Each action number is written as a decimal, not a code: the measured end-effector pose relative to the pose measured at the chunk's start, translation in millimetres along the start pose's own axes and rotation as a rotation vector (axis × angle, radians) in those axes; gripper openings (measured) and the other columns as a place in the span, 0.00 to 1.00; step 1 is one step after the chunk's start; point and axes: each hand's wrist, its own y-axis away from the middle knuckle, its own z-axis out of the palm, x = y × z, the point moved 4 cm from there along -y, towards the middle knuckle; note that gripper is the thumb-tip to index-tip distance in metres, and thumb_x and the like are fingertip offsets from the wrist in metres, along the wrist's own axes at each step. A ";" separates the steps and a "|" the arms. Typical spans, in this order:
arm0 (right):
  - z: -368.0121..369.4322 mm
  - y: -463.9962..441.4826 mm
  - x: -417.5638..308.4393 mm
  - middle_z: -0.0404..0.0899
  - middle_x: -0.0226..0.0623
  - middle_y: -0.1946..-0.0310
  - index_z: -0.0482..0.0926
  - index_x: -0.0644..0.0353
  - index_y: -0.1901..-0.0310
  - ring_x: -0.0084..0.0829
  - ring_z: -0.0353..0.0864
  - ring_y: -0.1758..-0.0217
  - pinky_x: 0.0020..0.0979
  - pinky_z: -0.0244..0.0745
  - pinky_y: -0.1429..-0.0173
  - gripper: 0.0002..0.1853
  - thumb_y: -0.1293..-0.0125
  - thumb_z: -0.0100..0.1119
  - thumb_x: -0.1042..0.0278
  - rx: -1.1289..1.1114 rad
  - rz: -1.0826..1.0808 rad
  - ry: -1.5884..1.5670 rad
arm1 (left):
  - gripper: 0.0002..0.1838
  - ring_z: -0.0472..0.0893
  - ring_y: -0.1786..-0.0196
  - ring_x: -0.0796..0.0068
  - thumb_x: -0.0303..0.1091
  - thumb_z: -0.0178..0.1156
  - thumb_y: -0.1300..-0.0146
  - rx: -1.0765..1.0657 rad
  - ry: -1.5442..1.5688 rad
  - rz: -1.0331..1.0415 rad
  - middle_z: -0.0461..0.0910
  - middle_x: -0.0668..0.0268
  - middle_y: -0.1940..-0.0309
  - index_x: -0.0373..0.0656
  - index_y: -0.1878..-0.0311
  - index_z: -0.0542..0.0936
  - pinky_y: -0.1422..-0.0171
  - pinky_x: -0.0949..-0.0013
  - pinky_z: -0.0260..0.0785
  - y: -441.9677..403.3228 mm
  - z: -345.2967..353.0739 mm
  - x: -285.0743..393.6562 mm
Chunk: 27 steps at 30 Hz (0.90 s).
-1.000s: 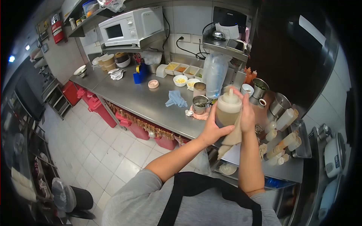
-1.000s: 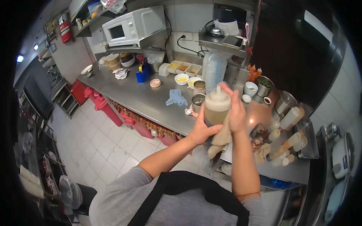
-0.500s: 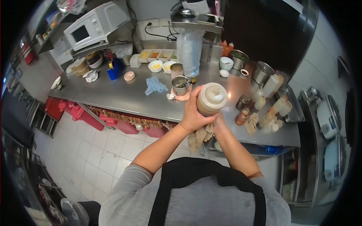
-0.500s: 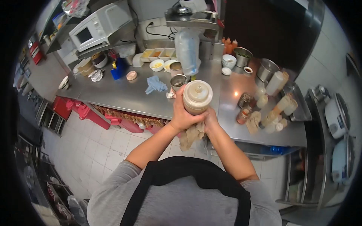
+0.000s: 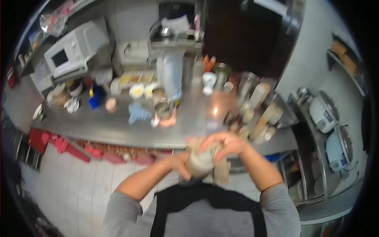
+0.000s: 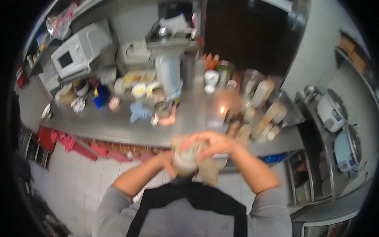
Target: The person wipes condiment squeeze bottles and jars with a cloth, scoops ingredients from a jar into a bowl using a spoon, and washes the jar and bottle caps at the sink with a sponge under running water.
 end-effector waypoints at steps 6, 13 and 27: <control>1.9 -28.5 7.1 0.73 0.48 0.44 0.75 0.61 0.62 0.44 0.64 0.32 0.42 0.59 0.33 0.08 0.40 0.64 0.72 0.119 -0.143 -0.076 | 0.45 0.71 0.39 0.65 0.23 0.74 0.61 0.379 -0.089 0.154 0.72 0.61 0.42 0.39 0.36 0.64 0.32 0.61 0.61 0.0 1.3 30.1; -20.6 -48.0 32.4 0.75 0.39 0.64 0.71 0.62 0.62 0.30 0.74 0.58 0.31 0.69 0.53 0.09 0.36 0.57 0.66 1.028 -0.259 0.550 | 0.39 0.78 0.48 0.56 0.37 0.74 0.58 1.332 -0.985 0.298 0.77 0.55 0.51 0.41 0.41 0.67 0.45 0.60 0.69 -0.2 -10.5 62.3; -39.9 -48.0 43.4 0.76 0.37 0.48 0.73 0.59 0.49 0.31 0.75 0.43 0.32 0.72 0.42 0.21 0.43 0.66 0.69 0.460 -0.202 -0.479 | 0.42 0.75 0.46 0.72 0.33 0.76 0.65 0.887 -0.456 0.489 0.76 0.62 0.50 0.39 0.41 0.69 0.37 0.66 0.64 5.3 -16.0 82.5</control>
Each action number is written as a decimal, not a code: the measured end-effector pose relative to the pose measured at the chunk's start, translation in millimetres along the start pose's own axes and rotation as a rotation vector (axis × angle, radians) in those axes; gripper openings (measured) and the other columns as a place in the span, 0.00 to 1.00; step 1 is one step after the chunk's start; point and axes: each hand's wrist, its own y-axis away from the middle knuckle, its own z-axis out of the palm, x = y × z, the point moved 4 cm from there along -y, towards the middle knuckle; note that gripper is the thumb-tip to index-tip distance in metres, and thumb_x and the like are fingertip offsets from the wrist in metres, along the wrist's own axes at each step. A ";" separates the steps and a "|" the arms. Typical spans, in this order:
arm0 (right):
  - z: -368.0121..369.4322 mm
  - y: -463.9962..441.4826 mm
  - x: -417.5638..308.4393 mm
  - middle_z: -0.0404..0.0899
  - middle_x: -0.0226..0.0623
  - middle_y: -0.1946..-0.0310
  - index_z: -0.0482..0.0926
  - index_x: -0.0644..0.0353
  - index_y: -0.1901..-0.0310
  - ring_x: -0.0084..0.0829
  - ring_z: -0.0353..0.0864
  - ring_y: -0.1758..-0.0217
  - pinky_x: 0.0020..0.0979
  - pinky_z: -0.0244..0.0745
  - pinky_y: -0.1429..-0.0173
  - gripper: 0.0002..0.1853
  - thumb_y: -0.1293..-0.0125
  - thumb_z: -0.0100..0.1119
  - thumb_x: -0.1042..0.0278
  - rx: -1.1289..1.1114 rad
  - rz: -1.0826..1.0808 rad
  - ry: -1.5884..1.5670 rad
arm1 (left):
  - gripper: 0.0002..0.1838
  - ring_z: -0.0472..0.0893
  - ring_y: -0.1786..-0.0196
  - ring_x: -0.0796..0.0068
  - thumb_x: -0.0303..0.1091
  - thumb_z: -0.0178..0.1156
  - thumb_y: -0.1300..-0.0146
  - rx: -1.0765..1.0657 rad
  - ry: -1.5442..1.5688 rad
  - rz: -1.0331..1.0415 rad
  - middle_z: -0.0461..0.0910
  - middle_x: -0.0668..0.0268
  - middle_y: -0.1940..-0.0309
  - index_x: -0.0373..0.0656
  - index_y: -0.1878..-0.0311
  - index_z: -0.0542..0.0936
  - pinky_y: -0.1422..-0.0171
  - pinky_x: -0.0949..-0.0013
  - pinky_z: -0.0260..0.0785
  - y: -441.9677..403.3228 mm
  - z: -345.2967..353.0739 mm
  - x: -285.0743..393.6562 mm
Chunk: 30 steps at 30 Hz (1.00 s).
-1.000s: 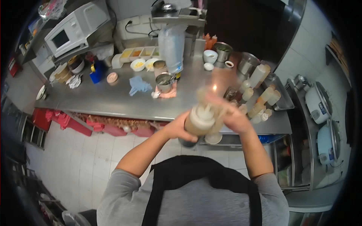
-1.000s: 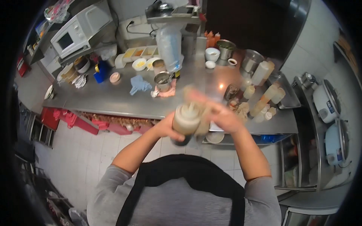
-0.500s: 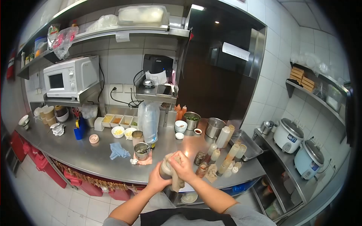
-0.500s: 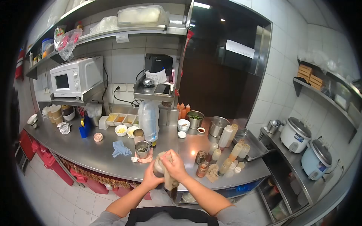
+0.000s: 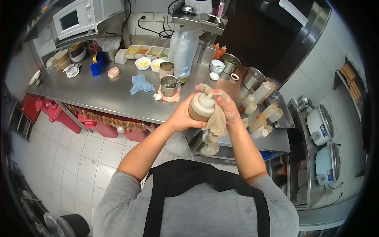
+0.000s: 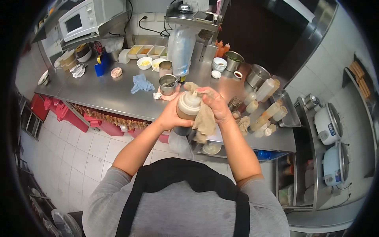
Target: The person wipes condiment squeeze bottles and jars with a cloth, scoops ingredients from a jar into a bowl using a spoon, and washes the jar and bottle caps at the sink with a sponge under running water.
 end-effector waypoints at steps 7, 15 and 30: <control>41.1 -10.4 -20.3 0.80 0.40 0.55 0.79 0.61 0.73 0.35 0.76 0.44 0.38 0.68 0.40 0.09 0.44 0.65 0.64 -0.479 -0.014 0.853 | 0.36 0.76 0.48 0.72 0.30 0.76 0.64 -0.339 -0.214 -0.195 0.76 0.64 0.50 0.38 0.46 0.73 0.38 0.64 0.65 11.6 -1.6 -27.8; -18.7 -67.9 10.9 0.75 0.44 0.60 0.76 0.59 0.58 0.48 0.75 0.52 0.39 0.70 0.48 0.18 0.42 0.65 0.55 0.261 -0.597 1.419 | 0.42 0.75 0.48 0.67 0.33 0.74 0.61 0.522 -0.289 -0.100 0.74 0.58 0.50 0.38 0.41 0.64 0.41 0.64 0.67 37.9 -17.7 -76.2; -152.8 31.6 -212.8 0.77 0.33 0.51 0.68 0.59 0.44 0.25 0.74 0.46 0.30 0.69 0.40 0.39 0.60 0.78 0.66 0.072 -0.373 0.993 | 0.66 0.65 0.43 0.61 0.34 0.77 0.68 0.341 -0.658 0.315 0.61 0.56 0.47 0.45 0.27 0.43 0.37 0.61 0.60 -197.3 177.8 -32.5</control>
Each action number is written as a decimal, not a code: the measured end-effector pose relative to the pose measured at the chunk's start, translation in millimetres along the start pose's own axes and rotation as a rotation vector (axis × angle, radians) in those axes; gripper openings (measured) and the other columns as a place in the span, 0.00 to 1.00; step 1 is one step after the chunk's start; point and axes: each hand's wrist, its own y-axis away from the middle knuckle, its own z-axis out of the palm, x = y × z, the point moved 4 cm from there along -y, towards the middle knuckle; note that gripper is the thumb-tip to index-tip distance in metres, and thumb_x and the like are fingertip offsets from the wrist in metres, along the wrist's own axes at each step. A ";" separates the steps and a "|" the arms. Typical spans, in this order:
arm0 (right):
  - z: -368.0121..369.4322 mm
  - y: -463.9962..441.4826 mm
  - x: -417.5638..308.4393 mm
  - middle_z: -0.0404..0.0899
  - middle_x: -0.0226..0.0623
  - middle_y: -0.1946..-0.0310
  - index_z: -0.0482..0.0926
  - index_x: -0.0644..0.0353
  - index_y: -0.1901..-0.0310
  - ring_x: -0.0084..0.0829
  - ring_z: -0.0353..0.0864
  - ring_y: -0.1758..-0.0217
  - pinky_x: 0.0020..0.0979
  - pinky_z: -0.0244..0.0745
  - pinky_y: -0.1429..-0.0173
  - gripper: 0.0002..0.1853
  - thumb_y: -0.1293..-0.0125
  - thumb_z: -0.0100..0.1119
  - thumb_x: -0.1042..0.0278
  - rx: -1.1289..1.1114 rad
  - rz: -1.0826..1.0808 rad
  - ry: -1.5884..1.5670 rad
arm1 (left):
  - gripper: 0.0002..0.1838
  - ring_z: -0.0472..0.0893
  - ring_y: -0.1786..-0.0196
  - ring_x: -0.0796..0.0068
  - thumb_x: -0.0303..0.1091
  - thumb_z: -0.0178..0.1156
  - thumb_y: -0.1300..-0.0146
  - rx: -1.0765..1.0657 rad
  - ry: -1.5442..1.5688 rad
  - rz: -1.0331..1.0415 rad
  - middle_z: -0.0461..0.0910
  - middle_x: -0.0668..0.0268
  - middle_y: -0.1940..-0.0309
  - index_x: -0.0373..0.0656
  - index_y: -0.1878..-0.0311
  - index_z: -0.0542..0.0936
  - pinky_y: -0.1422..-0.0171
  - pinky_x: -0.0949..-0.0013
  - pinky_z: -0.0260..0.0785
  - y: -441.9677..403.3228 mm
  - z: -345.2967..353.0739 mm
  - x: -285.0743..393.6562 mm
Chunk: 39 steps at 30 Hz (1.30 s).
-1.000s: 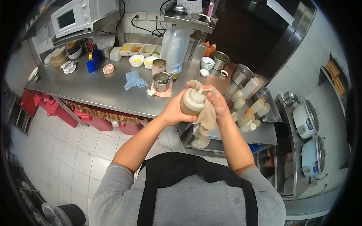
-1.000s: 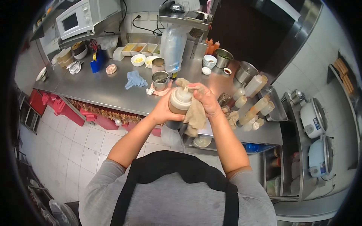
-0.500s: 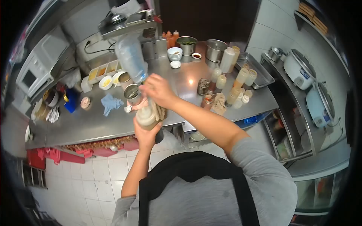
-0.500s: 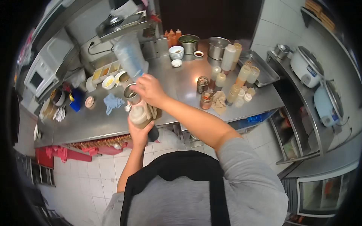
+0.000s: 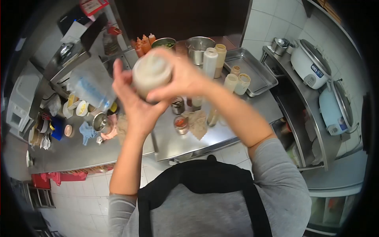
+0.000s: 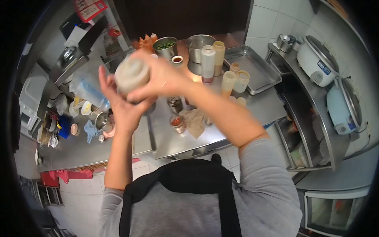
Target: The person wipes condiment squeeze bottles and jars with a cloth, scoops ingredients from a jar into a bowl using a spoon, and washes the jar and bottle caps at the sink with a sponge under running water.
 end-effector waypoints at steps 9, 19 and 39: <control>-325.1 44.6 90.2 0.78 0.45 0.52 0.68 0.65 0.43 0.33 0.78 0.48 0.32 0.72 0.43 0.44 0.62 0.78 0.52 0.531 0.188 0.562 | 0.28 0.78 0.55 0.74 0.20 0.68 0.52 -0.018 0.064 -0.002 0.78 0.63 0.58 0.37 0.45 0.72 0.36 0.62 0.62 -6.9 91.3 2.5; -385.7 137.2 369.6 0.76 0.48 0.49 0.66 0.66 0.42 0.39 0.76 0.45 0.35 0.68 0.39 0.48 0.61 0.77 0.46 0.619 0.575 0.837 | 0.14 0.77 0.64 0.80 0.23 0.65 0.44 0.346 -0.143 -0.389 0.78 0.69 0.71 0.36 0.55 0.76 0.47 0.71 0.67 47.4 34.0 -32.2; -172.9 104.9 173.4 0.79 0.28 0.64 0.79 0.59 0.53 0.20 0.75 0.62 0.22 0.71 0.54 0.12 0.40 0.60 0.72 0.075 0.376 0.160 | 0.32 0.78 0.53 0.53 0.37 0.73 0.59 -0.349 -0.482 -0.486 0.78 0.55 0.55 0.43 0.48 0.71 0.52 0.58 0.72 94.7 198.4 -120.3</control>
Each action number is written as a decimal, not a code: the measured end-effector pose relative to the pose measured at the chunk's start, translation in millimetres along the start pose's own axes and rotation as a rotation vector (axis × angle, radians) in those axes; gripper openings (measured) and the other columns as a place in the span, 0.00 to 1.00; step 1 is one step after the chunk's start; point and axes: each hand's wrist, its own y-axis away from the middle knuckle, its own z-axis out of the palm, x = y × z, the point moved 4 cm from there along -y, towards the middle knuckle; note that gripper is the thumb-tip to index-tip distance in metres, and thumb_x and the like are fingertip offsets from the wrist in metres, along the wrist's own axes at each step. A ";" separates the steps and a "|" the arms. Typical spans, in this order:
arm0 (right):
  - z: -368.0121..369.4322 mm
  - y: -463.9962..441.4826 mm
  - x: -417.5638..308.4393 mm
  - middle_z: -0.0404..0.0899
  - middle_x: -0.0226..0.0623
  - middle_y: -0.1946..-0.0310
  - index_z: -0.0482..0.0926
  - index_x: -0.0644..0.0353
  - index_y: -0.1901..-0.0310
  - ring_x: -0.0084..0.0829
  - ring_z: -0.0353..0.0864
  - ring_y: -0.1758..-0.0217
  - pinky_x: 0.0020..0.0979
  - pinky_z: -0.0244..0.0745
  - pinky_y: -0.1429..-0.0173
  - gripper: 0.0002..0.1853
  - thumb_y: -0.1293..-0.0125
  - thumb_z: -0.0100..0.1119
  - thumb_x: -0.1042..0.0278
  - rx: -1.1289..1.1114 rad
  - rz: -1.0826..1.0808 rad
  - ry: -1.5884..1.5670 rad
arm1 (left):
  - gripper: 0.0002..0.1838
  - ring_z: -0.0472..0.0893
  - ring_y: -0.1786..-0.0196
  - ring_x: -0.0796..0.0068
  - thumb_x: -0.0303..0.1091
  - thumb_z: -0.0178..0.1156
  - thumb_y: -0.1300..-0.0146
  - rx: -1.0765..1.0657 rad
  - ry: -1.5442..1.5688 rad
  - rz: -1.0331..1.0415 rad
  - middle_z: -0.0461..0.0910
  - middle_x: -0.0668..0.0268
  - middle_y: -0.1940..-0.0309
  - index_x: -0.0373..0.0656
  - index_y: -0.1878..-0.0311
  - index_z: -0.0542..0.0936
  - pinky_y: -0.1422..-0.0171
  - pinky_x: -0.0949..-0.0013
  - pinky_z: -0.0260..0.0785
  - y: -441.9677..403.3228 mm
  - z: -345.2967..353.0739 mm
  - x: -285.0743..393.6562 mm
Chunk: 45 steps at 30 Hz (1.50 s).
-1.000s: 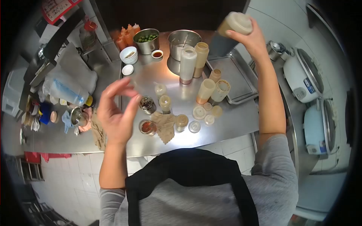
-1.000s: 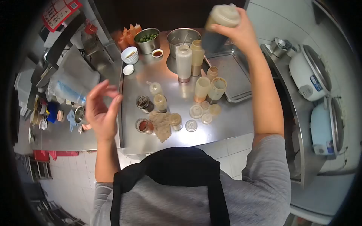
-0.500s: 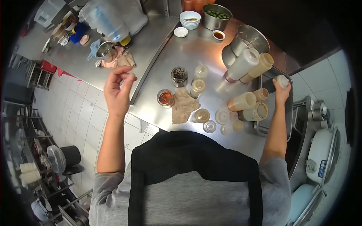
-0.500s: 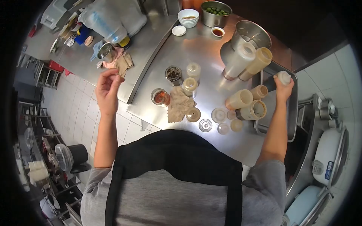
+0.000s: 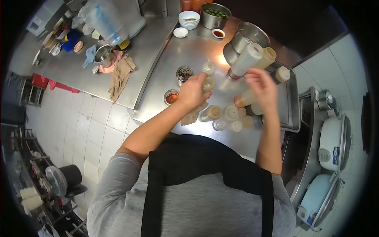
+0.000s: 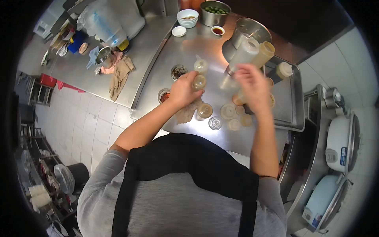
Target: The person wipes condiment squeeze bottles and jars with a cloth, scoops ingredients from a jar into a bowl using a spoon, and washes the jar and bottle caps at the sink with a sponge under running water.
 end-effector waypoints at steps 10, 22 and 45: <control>67.9 18.0 -26.8 0.76 0.35 0.50 0.68 0.60 0.41 0.24 0.74 0.46 0.31 0.71 0.44 0.30 0.47 0.67 0.75 -0.177 0.071 -0.317 | 0.32 0.80 0.57 0.71 0.39 0.75 0.57 0.020 0.470 0.262 0.80 0.61 0.59 0.38 0.49 0.73 0.51 0.68 0.72 -34.5 -111.7 85.6; -10.8 82.8 -143.6 0.71 0.24 0.74 0.73 0.63 0.52 0.15 0.66 0.70 0.20 0.61 0.67 0.20 0.40 0.61 0.59 0.279 -0.067 -0.186 | 0.31 0.83 0.63 0.68 0.42 0.74 0.55 -0.354 0.978 0.378 0.81 0.56 0.61 0.38 0.51 0.71 0.59 0.63 0.75 1.3 -102.0 127.8; -95.0 174.4 -105.5 0.70 0.41 0.75 0.72 0.63 0.73 0.42 0.70 0.73 0.38 0.65 0.68 0.15 0.57 0.68 0.66 -0.404 -0.427 0.435 | 0.29 0.80 0.62 0.70 0.29 0.71 0.61 -1.093 0.958 0.421 0.80 0.66 0.67 0.40 0.52 0.72 0.53 0.66 0.73 114.9 61.8 208.7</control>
